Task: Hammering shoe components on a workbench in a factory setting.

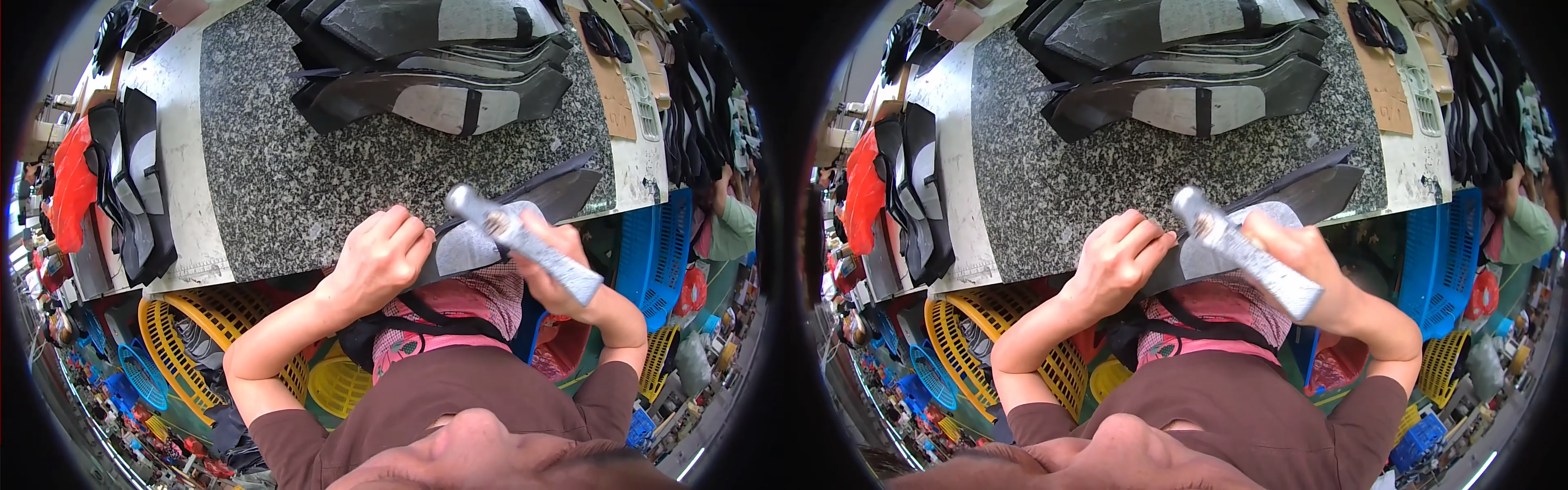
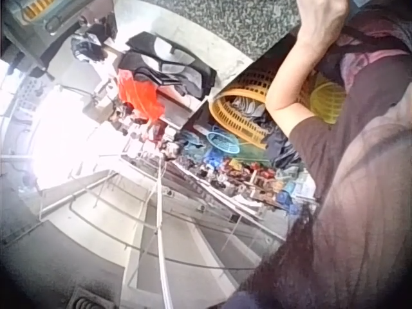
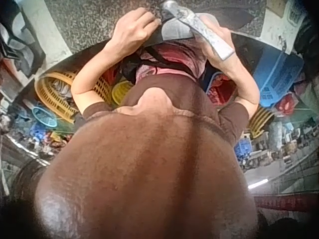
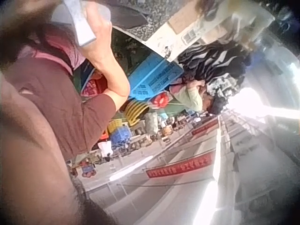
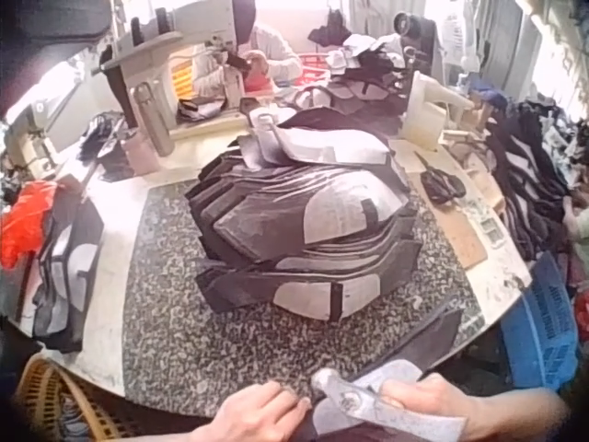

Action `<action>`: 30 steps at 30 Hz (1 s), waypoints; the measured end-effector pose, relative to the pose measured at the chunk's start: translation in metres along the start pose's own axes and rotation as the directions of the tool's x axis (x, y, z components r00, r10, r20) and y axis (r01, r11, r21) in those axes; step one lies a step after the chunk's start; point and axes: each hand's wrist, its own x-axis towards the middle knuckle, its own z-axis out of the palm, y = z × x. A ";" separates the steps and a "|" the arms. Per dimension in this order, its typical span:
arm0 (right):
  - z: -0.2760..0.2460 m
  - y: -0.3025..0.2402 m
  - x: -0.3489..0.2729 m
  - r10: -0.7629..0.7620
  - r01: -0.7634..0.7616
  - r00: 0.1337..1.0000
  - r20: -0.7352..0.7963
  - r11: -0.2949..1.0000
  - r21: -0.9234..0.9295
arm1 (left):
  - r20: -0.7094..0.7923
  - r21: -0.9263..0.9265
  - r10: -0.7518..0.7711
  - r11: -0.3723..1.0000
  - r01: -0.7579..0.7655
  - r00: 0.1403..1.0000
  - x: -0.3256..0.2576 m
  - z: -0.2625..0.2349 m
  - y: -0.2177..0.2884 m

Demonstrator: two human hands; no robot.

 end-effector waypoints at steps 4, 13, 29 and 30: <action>-0.001 0.012 0.000 0.122 -0.113 0.991 0.055 0.983 -0.144 | 0.017 -0.100 -0.013 0.995 0.015 1.000 0.002 0.005 -0.009; -0.016 0.028 -0.026 0.231 -0.236 0.972 -0.049 0.960 -0.153 | -0.119 -0.296 -0.132 0.951 0.091 0.984 0.051 0.041 0.007; -0.024 0.038 -0.026 0.193 -0.181 0.980 0.043 0.963 -0.202 | 0.301 0.271 0.096 0.945 -0.182 0.949 0.071 0.015 0.040; -0.024 0.038 -0.026 0.185 -0.174 0.982 0.040 0.963 -0.205 | 0.305 0.314 0.124 0.923 -0.222 0.944 0.072 0.016 0.042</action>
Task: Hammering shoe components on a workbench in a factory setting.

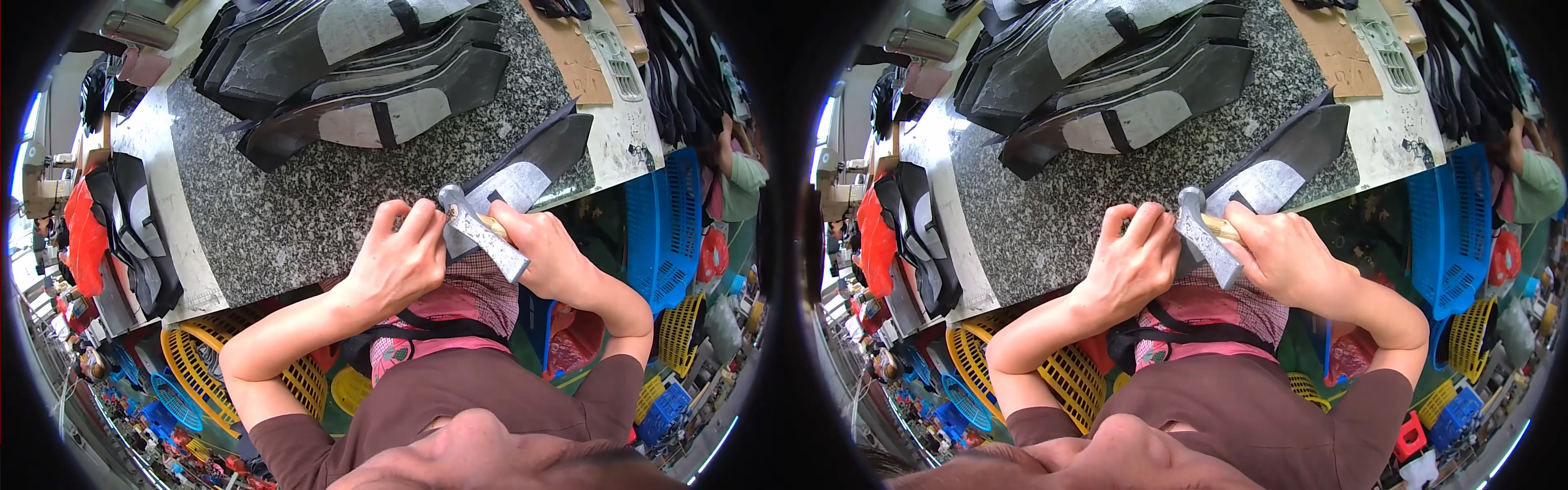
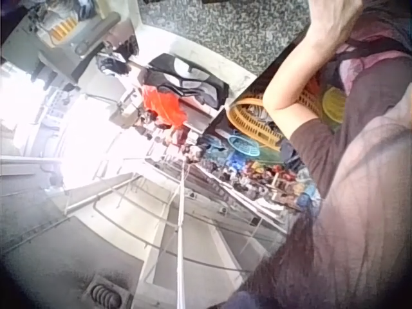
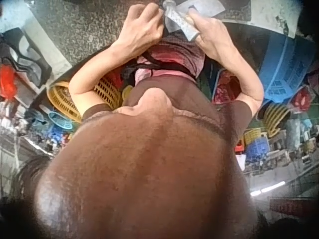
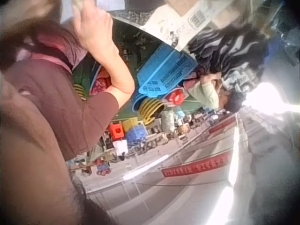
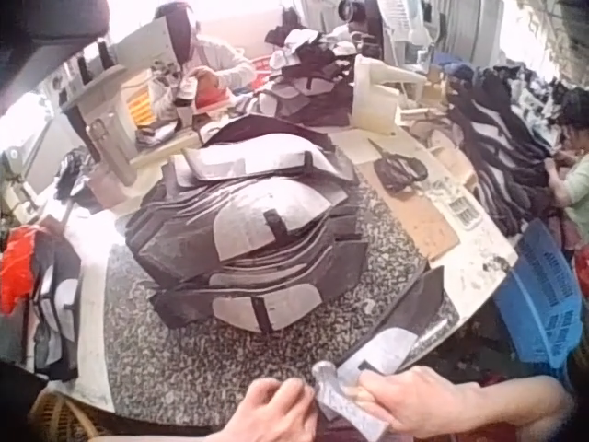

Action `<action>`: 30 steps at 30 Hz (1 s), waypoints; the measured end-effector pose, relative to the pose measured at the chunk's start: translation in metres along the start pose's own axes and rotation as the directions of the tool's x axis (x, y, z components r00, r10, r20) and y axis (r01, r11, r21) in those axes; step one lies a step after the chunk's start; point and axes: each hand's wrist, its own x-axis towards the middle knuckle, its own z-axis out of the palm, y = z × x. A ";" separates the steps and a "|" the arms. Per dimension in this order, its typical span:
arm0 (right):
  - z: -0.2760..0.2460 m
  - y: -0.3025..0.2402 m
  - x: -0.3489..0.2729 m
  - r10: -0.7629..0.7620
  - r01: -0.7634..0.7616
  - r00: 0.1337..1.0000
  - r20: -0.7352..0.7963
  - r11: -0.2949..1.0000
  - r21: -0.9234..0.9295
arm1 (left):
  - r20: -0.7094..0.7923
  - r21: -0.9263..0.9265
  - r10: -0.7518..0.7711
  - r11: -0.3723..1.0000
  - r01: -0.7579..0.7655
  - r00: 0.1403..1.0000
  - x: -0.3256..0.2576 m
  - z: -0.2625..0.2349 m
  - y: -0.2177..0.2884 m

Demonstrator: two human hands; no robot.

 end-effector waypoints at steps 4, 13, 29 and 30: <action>0.005 0.008 -0.002 -0.034 0.037 0.998 -0.053 0.998 0.053 | -0.018 0.084 0.026 0.996 -0.024 0.999 0.003 0.007 -0.004; 0.004 0.008 -0.001 -0.032 0.035 0.999 -0.041 0.997 0.068 | -0.179 -0.089 -0.204 0.978 0.191 0.962 -0.001 0.023 -0.010; -0.019 -0.007 0.004 0.020 -0.001 0.997 -0.077 0.971 0.240 | -0.222 -0.492 -0.276 0.860 0.137 0.935 -0.014 0.030 -0.012; -0.021 -0.009 0.004 -0.050 0.086 0.985 -0.168 0.973 0.215 | -0.229 -0.448 -0.240 0.886 0.116 0.943 -0.016 0.031 -0.011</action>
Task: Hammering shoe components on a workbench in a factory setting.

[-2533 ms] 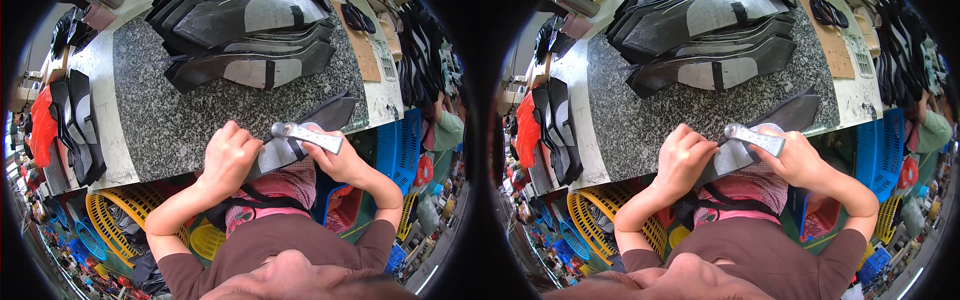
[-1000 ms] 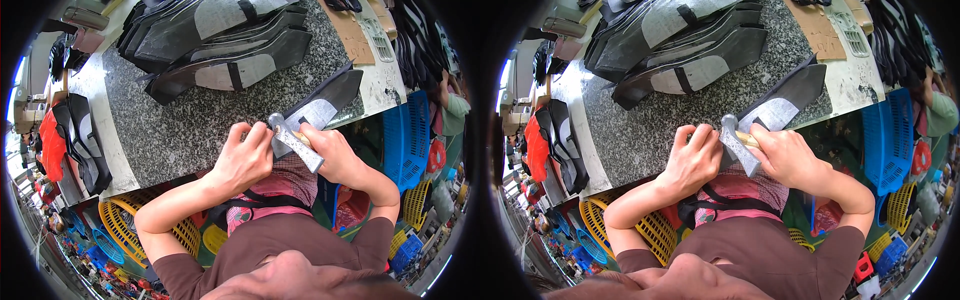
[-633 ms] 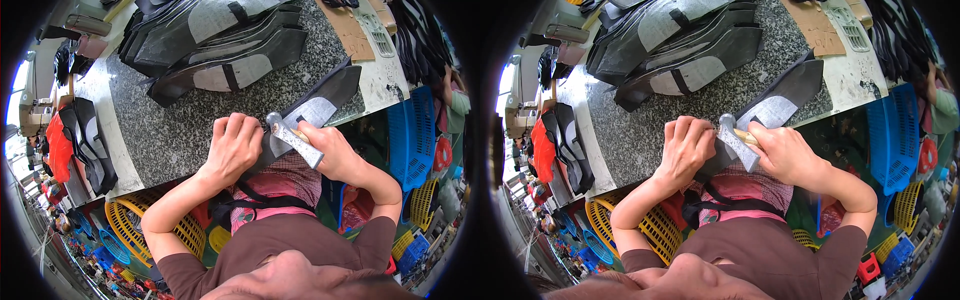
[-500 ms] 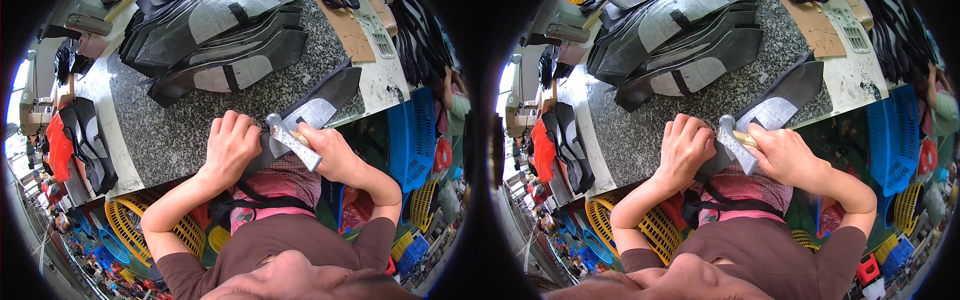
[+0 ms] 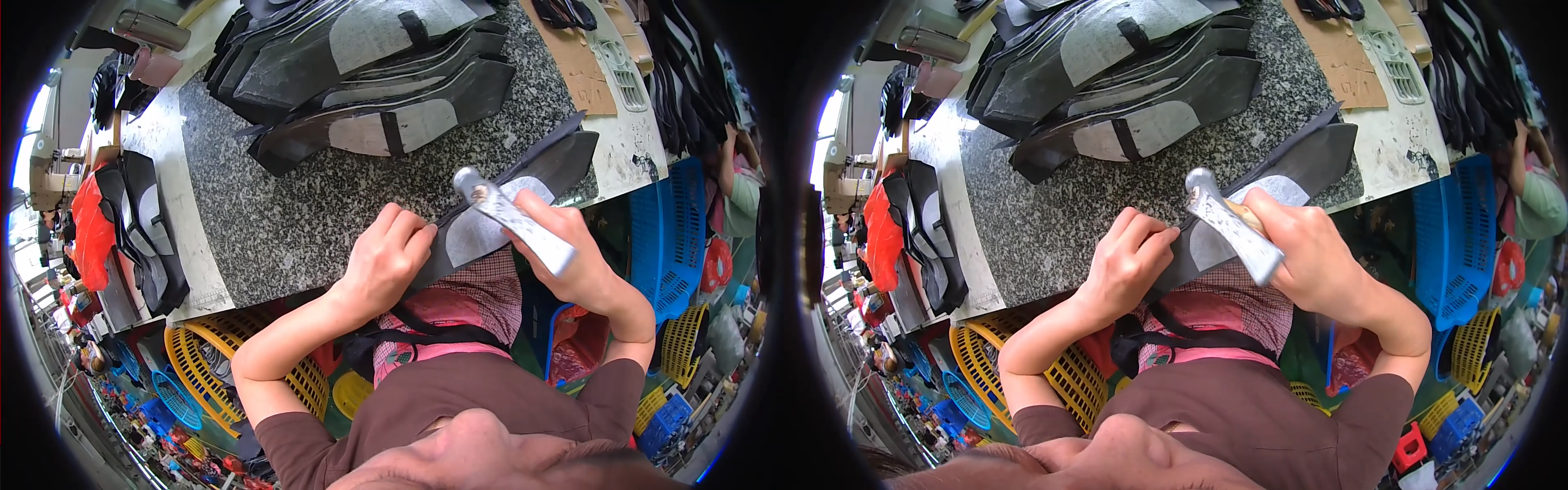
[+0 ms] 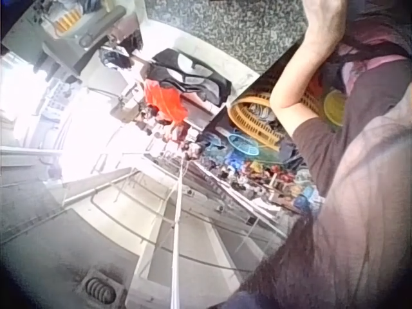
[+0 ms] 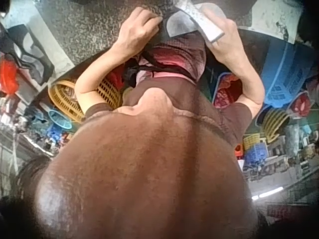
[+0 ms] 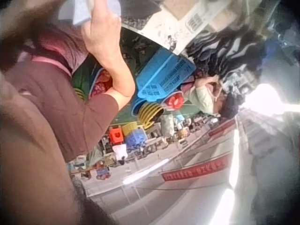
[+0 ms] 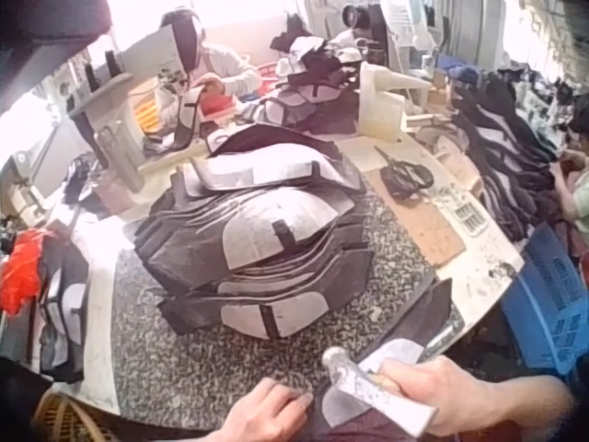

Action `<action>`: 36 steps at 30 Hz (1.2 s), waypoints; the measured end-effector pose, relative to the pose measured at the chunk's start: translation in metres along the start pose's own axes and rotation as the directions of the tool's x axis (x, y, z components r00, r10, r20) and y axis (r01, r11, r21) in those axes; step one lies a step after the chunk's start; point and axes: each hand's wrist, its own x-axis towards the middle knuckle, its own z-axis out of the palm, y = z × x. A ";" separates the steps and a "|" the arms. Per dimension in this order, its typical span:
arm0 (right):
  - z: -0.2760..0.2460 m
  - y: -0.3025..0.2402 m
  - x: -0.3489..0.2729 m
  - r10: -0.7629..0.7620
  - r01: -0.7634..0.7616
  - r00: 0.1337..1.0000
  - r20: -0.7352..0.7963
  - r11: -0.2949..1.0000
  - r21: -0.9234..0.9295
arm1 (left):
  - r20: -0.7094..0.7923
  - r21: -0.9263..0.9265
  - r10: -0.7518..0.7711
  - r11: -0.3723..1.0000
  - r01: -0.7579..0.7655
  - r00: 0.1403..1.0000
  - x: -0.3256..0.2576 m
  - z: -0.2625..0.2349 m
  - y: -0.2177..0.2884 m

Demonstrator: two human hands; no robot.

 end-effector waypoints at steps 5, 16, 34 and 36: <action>0.006 0.001 -0.003 0.086 -0.013 0.959 0.269 0.965 -0.261 | 0.030 0.080 0.043 0.996 -0.046 0.999 -0.002 0.000 0.004; 0.008 -0.008 0.006 0.161 -0.090 0.944 0.288 0.965 -0.247 | 0.069 -0.072 -0.126 0.989 0.131 0.990 -0.005 -0.019 -0.006; 0.034 -0.012 0.001 0.093 -0.010 0.952 0.291 0.962 -0.273 | -0.069 -0.093 0.007 0.996 -0.013 0.998 -0.028 -0.020 -0.022; 0.038 -0.010 0.002 0.093 0.000 0.952 0.293 0.953 -0.302 | -0.060 -0.138 -0.047 0.990 0.038 0.997 -0.031 -0.025 -0.027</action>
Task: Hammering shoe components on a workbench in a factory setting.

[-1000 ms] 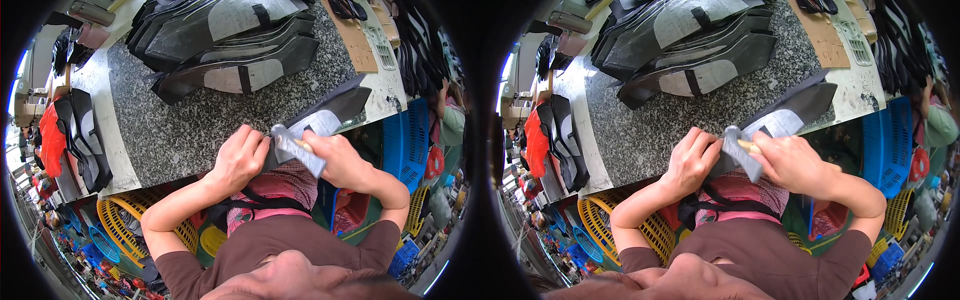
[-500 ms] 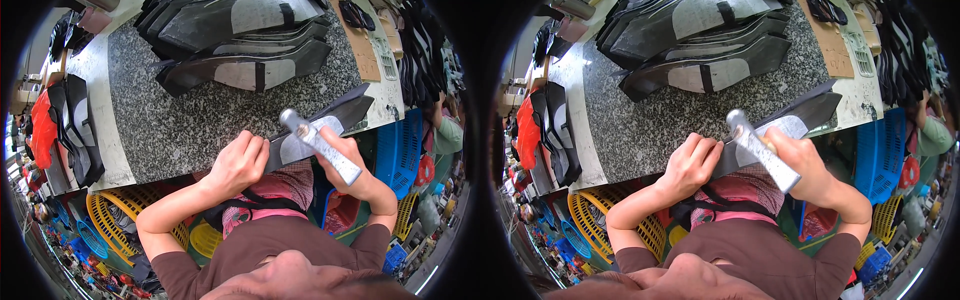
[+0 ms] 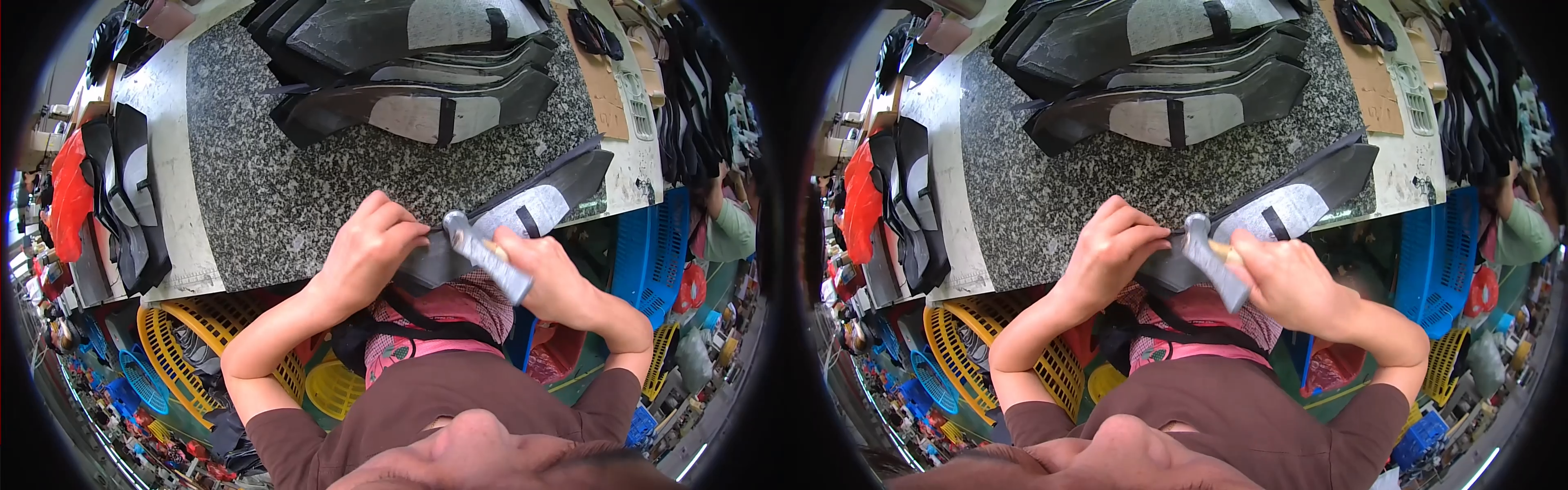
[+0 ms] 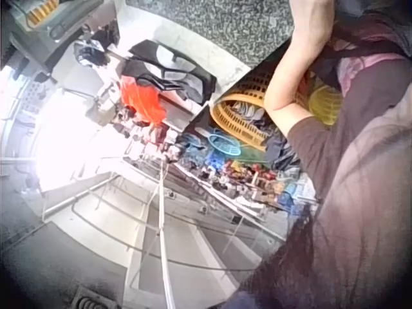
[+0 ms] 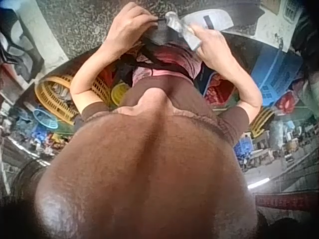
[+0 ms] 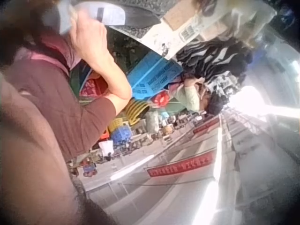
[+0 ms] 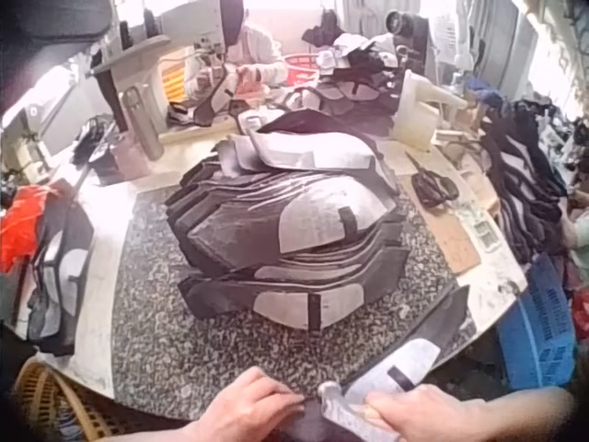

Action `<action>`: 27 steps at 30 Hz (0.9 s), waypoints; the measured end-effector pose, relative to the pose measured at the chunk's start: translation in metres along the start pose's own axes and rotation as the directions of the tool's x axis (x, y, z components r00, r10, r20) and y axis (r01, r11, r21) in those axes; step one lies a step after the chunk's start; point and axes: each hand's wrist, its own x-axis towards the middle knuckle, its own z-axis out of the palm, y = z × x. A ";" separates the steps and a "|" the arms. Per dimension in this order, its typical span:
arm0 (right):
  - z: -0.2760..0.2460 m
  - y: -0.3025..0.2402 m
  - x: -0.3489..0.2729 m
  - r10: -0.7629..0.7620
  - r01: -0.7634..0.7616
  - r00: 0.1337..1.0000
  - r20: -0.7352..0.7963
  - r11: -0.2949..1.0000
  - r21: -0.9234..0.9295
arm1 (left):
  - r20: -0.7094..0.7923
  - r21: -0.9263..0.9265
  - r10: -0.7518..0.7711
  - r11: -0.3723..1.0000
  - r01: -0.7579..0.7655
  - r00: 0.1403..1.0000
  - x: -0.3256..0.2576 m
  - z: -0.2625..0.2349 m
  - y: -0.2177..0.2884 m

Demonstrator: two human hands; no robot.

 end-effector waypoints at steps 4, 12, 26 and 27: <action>-0.014 -0.005 0.005 0.005 -0.002 0.998 -0.061 0.998 0.060 | -0.007 0.073 -0.008 0.997 0.008 1.000 -0.010 0.002 0.008; -0.008 -0.014 0.015 0.067 -0.087 0.993 0.101 0.974 0.208 | -0.167 0.173 -0.050 0.982 0.079 0.985 -0.023 0.003 0.007; 0.001 -0.010 0.019 -0.090 0.089 0.996 0.018 0.992 0.089 | -0.194 0.355 -0.046 0.928 0.114 0.980 -0.039 0.022 0.025; -0.003 -0.012 0.021 -0.110 0.112 0.994 -0.022 0.986 0.124 | -0.152 0.428 -0.025 0.899 0.089 0.988 -0.039 0.023 0.027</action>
